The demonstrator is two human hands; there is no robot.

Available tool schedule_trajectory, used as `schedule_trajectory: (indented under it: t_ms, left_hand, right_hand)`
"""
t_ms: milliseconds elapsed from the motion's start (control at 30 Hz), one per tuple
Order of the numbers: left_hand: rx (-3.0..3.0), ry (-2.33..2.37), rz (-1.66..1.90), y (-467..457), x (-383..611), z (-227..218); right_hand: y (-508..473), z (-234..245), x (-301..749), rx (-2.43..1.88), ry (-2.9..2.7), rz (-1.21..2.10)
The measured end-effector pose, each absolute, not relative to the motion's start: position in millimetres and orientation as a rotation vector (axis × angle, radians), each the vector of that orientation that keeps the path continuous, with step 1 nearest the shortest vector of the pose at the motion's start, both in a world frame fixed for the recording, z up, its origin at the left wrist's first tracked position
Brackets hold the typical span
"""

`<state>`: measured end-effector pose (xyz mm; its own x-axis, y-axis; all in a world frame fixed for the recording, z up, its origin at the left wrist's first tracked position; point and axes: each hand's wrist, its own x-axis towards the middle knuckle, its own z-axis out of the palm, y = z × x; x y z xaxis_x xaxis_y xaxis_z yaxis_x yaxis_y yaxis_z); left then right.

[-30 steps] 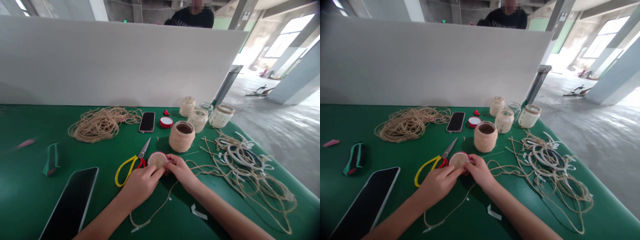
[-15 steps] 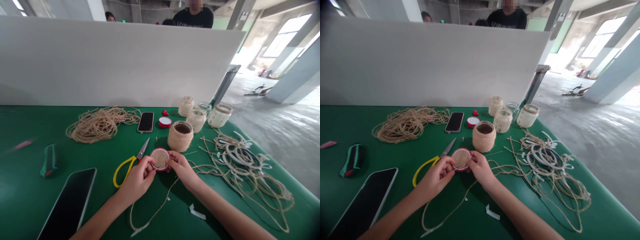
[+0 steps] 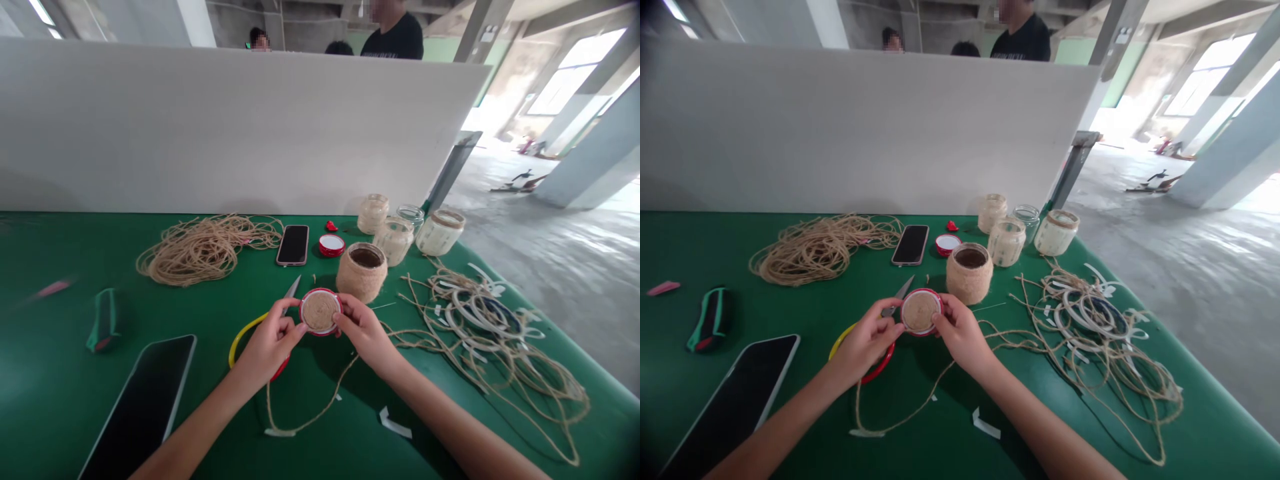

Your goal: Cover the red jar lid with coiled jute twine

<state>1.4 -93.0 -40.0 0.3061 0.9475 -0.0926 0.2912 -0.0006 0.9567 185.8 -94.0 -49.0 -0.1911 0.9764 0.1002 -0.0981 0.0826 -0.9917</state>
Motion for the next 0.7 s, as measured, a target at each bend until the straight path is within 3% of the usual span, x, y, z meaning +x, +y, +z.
schedule_trajectory:
  t_ms: [300, 700]
  left_hand:
    - [1.412, 1.04, 0.796, -93.6, 6.9, -41.3]
    - [1.578, 1.269, 0.866, -93.6, 3.1, -39.5]
  right_hand:
    - [-96.2, -43.6, 185.8, -0.878, -1.413, 1.385]
    - [-98.9, -46.1, 187.9, -0.897, -1.479, 1.516]
